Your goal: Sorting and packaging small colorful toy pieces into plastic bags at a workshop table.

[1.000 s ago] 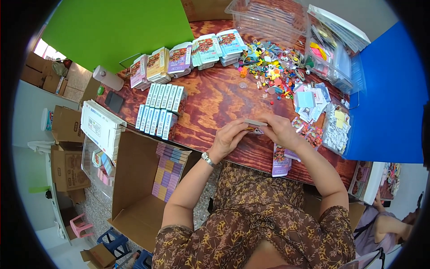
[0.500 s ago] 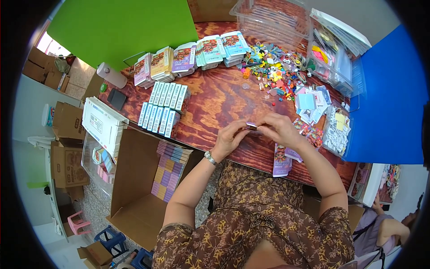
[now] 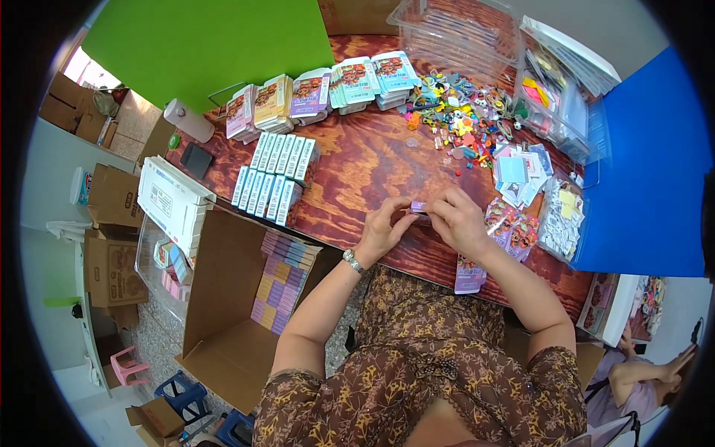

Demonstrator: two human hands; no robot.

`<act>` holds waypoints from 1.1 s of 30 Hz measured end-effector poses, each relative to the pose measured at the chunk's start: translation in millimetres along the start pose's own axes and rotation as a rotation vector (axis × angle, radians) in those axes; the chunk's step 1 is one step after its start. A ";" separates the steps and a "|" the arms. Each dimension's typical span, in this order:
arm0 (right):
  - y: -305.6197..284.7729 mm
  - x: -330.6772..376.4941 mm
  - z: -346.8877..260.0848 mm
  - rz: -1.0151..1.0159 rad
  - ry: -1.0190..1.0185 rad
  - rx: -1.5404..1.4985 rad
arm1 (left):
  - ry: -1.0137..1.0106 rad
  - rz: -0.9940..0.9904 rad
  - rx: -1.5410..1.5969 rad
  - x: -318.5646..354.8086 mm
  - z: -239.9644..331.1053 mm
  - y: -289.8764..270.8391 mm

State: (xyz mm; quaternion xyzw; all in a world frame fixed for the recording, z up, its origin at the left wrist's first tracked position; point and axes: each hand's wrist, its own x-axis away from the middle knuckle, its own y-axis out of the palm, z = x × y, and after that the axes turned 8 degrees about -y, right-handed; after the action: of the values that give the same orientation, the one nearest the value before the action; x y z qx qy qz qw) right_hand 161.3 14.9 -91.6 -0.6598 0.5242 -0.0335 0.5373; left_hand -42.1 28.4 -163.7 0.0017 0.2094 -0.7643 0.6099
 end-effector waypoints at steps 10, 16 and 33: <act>2.0 13.1 -9.6 -0.058 -0.093 0.180 | 0.181 0.060 -0.151 -0.4 11.5 1.3; -11.7 21.8 5.3 -0.040 -0.045 0.037 | 0.252 0.039 -0.166 -3.9 7.3 -1.7; -63.0 32.5 21.8 -0.098 0.107 0.082 | 0.154 0.234 -0.691 1.6 34.5 -65.2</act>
State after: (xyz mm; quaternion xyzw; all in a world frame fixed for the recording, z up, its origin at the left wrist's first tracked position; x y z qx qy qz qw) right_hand 230.4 -2.0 -70.7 -0.6595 0.5173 -0.1164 0.5328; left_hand -94.7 26.8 -111.9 -0.1229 0.4990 -0.5710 0.6402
